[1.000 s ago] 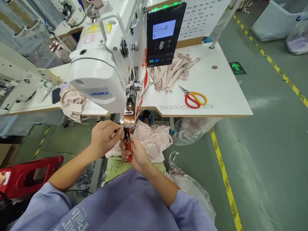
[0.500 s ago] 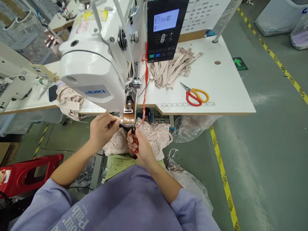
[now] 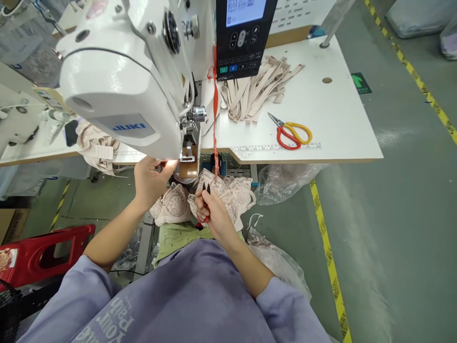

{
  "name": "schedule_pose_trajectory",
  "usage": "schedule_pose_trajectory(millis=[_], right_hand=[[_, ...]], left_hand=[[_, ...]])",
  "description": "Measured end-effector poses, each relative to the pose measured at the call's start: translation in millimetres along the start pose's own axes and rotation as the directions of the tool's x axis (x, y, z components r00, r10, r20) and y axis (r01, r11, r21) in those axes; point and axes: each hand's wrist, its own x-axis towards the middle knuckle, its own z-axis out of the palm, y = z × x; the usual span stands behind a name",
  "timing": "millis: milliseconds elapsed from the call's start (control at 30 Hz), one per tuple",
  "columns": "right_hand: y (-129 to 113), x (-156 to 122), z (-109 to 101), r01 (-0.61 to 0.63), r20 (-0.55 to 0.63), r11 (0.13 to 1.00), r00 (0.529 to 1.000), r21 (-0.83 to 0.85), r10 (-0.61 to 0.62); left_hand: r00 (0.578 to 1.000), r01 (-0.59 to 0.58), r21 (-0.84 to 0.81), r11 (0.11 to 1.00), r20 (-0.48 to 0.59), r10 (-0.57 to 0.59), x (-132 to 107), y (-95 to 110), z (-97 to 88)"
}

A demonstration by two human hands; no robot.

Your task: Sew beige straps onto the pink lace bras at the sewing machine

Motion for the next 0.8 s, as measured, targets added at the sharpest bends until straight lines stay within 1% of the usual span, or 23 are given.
schedule_pose_trajectory(millis=[67, 100, 167, 200, 233, 267, 300, 367, 400, 467, 567, 633, 667, 700, 733, 767, 800], right_hand=[[-3.3, 1.3, 0.7, 0.038, -0.001, 0.997, 0.999, -0.06, -0.038], [-5.8, 2.9, 1.5, 0.076, -0.007, 0.991, 0.997, -0.114, -0.077], [-12.9, 9.8, 4.8, 0.195, -0.044, 0.94, 0.976, -0.28, -0.215], [-17.3, 15.5, 7.2, 0.267, -0.06, 0.883, 0.948, -0.385, -0.313], [-22.1, 22.8, 10.2, 0.34, -0.063, 0.8, 0.904, -0.493, -0.423], [-26.9, 31.2, 13.3, 0.405, -0.042, 0.697, 0.848, -0.592, -0.529], [-31.5, 40.4, 16.4, 0.46, 0.004, 0.582, 0.787, -0.67, -0.617], [-38.9, 58.6, 21.6, 0.544, 0.144, 0.359, 0.677, -0.758, -0.722], [-41.3, 66.5, 23.3, 0.57, 0.212, 0.265, 0.634, -0.778, -0.744], [-42.9, 78.4, 24.4, 0.594, 0.309, 0.12, 0.568, -0.796, -0.763], [-40.0, 87.7, 22.2, 0.592, 0.389, -0.047, 0.466, -0.805, -0.794], [-37.9, 90.7, 21.0, 0.576, 0.424, -0.138, 0.399, -0.805, -0.813], [-37.5, 91.4, 21.1, 0.567, 0.436, -0.169, 0.376, -0.806, -0.817], [-37.8, 91.3, 21.7, 0.559, 0.445, -0.189, 0.366, -0.808, -0.817], [-38.6, 90.0, 22.7, 0.555, 0.451, -0.196, 0.369, -0.808, -0.813], [-40.1, 86.9, 23.6, 0.56, 0.455, -0.186, 0.39, -0.807, -0.8], [-41.8, 81.7, 24.1, 0.573, 0.455, -0.154, 0.43, -0.805, -0.78]], left_hand=[[1.0, 0.011, -0.007, 1.0, 0.001, -0.011, 0.2, 1.1, 1.1], [1.0, 0.019, -0.01, 1.0, 0.005, -0.019, 0.3, 1.6, 1.6], [0.999, 0.032, -0.014, 0.999, 0.009, -0.032, 0.1, 1.5, 2.6], [0.999, 0.035, -0.012, 0.999, 0.009, -0.034, -0.1, 0.9, 3.1], [0.999, 0.032, -0.007, 0.999, 0.006, -0.032, -0.4, 0.0, 3.6], [1.0, 0.028, 0.001, 1.0, 0.003, -0.028, -0.7, -1.2, 3.9], [1.0, 0.025, 0.013, 1.0, 0.002, -0.025, -1.0, -2.7, 4.2], [1.0, 0.017, 0.04, 0.999, -0.001, -0.017, -1.4, -5.5, 4.4], [1.0, 0.009, 0.05, 0.999, 0.0, -0.009, -1.4, -6.8, 4.4], [1.0, -0.017, 0.066, 0.998, -0.003, 0.017, -1.2, -8.6, 4.6], [0.998, -0.053, 0.094, 0.994, -0.02, 0.056, -0.5, -10.5, 6.2], [0.996, -0.079, 0.126, 0.989, -0.038, 0.084, -0.7, -12.3, 7.6], [0.994, -0.093, 0.143, 0.985, -0.048, 0.1, -1.5, -13.4, 7.8], [0.991, -0.108, 0.16, 0.981, -0.06, 0.119, -2.8, -14.7, 7.5], [0.986, -0.135, 0.175, 0.975, -0.071, 0.149, -4.7, -16.1, 6.6], [0.978, -0.177, 0.184, 0.967, -0.079, 0.195, -7.3, -17.4, 5.0], [0.961, -0.247, 0.185, 0.951, -0.08, 0.265, -10.2, -18.6, 3.0]])
